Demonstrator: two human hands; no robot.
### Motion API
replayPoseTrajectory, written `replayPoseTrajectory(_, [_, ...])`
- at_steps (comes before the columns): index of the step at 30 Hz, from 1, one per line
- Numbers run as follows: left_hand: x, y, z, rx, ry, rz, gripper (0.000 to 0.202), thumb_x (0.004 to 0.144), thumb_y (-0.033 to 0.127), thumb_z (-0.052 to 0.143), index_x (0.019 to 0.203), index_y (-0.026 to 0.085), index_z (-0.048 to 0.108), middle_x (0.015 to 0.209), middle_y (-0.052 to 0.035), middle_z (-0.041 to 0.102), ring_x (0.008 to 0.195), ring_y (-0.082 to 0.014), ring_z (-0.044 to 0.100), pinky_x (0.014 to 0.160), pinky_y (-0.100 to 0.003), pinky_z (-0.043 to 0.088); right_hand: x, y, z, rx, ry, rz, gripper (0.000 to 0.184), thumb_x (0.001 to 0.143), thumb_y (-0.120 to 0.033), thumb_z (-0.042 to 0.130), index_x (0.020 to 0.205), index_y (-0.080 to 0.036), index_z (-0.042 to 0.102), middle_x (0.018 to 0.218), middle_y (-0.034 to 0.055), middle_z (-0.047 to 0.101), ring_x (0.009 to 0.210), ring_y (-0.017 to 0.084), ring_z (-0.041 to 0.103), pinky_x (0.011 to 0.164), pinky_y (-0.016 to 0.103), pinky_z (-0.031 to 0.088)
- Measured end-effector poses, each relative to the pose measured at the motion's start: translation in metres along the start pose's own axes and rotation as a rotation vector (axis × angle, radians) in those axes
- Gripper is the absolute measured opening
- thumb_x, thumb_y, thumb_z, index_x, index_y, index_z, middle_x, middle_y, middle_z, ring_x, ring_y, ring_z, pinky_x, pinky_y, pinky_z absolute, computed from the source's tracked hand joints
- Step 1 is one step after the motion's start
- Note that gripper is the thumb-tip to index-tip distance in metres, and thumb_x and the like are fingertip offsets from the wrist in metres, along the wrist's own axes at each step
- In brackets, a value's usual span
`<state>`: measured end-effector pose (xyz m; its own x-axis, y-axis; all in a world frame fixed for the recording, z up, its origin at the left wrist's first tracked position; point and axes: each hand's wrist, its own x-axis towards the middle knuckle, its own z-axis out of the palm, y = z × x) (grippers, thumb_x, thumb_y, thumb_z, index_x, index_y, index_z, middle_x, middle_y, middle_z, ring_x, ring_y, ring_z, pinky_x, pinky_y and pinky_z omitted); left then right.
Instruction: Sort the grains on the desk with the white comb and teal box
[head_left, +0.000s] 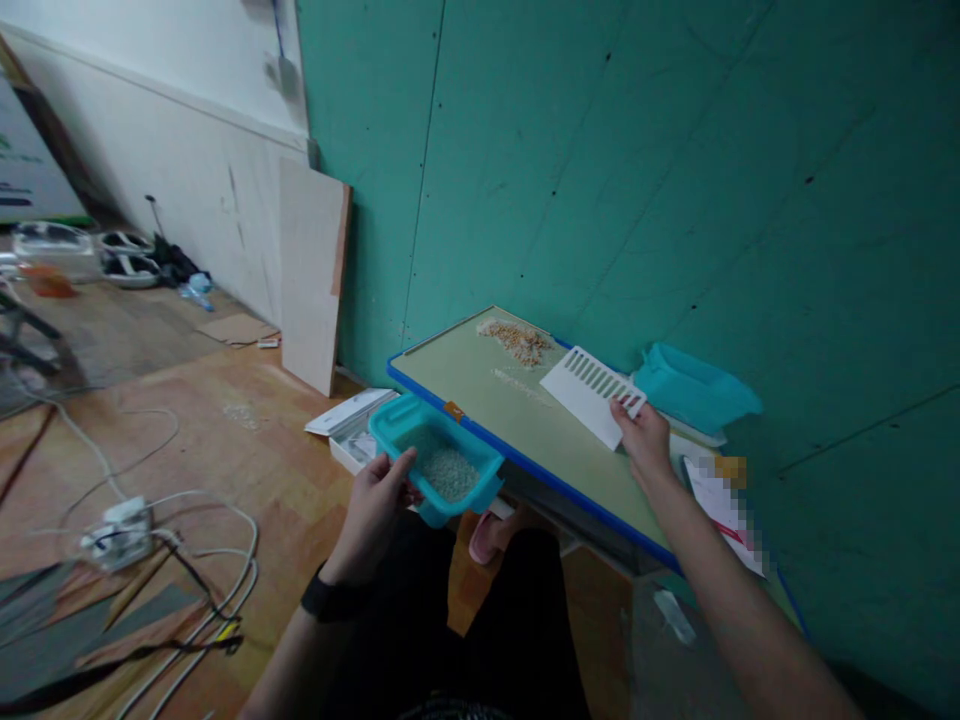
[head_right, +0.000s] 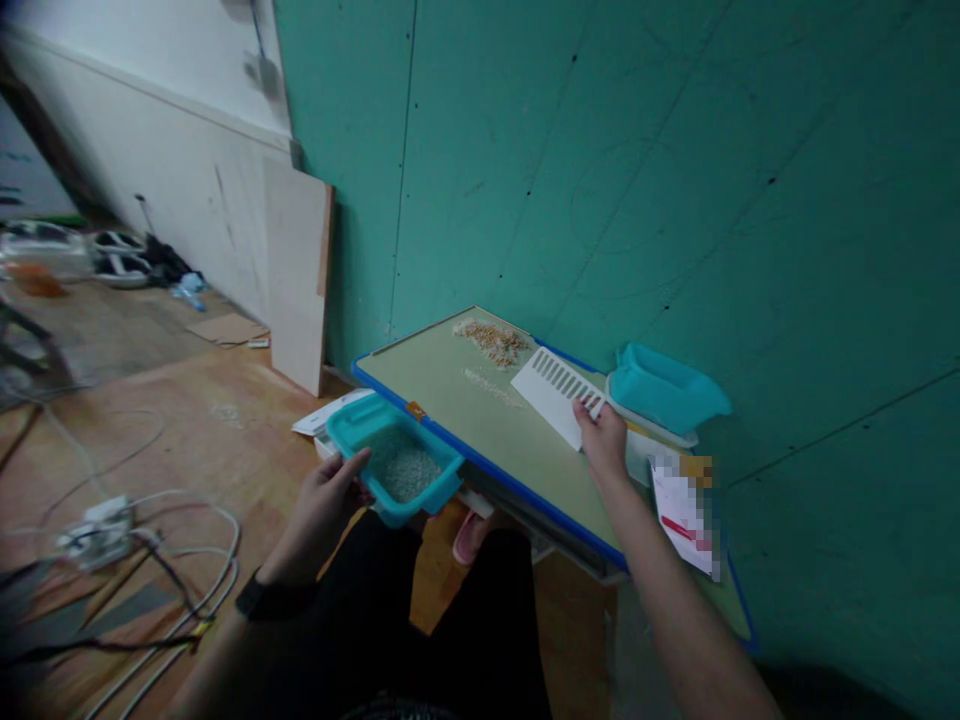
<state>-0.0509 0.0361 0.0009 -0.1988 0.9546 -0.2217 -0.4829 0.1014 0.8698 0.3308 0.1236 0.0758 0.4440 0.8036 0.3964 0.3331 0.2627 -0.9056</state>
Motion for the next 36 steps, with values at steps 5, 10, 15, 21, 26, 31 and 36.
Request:
replayPoseTrajectory(5, [-0.003,0.004,0.005,0.022,-0.007,-0.007,0.050,0.059,0.057,0.090,0.068,0.020,0.057,0.045,0.0044,0.057,0.039,-0.0113,0.054,0.043,-0.021,0.045,0.013,0.000,0.032,-0.005,0.006,0.028,0.047,0.055,-0.054,0.086,0.083,-0.020,0.071,0.076,0.0019,0.075,0.077,0.023,0.067,0.076,0.036,0.053])
replayPoseTrajectory(10, [-0.002,0.006,0.007,0.016,-0.001,-0.003,0.053,0.054,0.057,0.091,0.066,0.020,0.056,0.046,0.0039,0.058,0.040,-0.0113,0.056,0.044,-0.021,0.046,0.028,0.000,0.071,0.091,-0.025,0.133,0.040,0.053,-0.045,0.083,0.080,-0.019,0.070,0.073,0.0006,0.073,0.069,0.020,0.065,0.065,0.031,0.051])
replayPoseTrajectory(15, [-0.003,0.006,0.007,0.023,-0.030,0.016,0.048,0.060,0.054,0.090,0.068,0.019,0.057,0.048,0.0036,0.059,0.040,-0.0110,0.056,0.044,-0.021,0.044,0.033,-0.008,0.105,0.147,-0.038,0.292,0.029,0.054,-0.030,0.077,0.080,-0.020,0.070,0.067,-0.0028,0.071,0.061,0.018,0.064,0.057,0.028,0.050])
replayPoseTrajectory(21, [-0.006,0.005,0.005,0.035,-0.045,0.043,0.042,0.069,0.050,0.086,0.072,0.019,0.059,0.051,0.0036,0.060,0.043,-0.0111,0.057,0.046,-0.022,0.045,0.028,-0.022,0.135,0.193,-0.105,0.420,0.023,0.057,-0.021,0.075,0.079,-0.021,0.067,0.062,-0.0033,0.069,0.057,0.019,0.065,0.056,0.032,0.054])
replayPoseTrajectory(26, [-0.003,0.001,0.004,0.039,-0.057,0.029,0.045,0.067,0.054,0.087,0.072,0.018,0.059,0.052,0.0034,0.061,0.043,-0.0112,0.056,0.046,-0.022,0.045,0.022,-0.027,0.149,0.215,-0.218,0.438,0.025,0.057,-0.021,0.077,0.079,-0.021,0.065,0.062,-0.0024,0.069,0.054,0.019,0.063,0.054,0.032,0.053])
replayPoseTrajectory(31, [-0.003,0.000,0.003,0.022,-0.081,0.016,0.046,0.069,0.056,0.086,0.074,0.018,0.060,0.052,0.0042,0.060,0.044,-0.0112,0.056,0.046,-0.022,0.045,0.013,-0.032,0.151,0.210,-0.318,0.465,0.035,0.054,-0.027,0.085,0.081,-0.021,0.064,0.064,-0.0022,0.070,0.059,0.020,0.066,0.058,0.033,0.055])
replayPoseTrajectory(36, [-0.004,0.000,0.003,0.035,-0.056,0.013,0.047,0.066,0.056,0.087,0.069,0.019,0.058,0.049,0.0036,0.060,0.042,-0.0111,0.056,0.045,-0.021,0.044,-0.001,-0.040,0.154,0.239,-0.364,0.428,0.044,0.048,-0.033,0.091,0.081,-0.021,0.064,0.064,-0.0028,0.069,0.057,0.019,0.064,0.055,0.031,0.053])
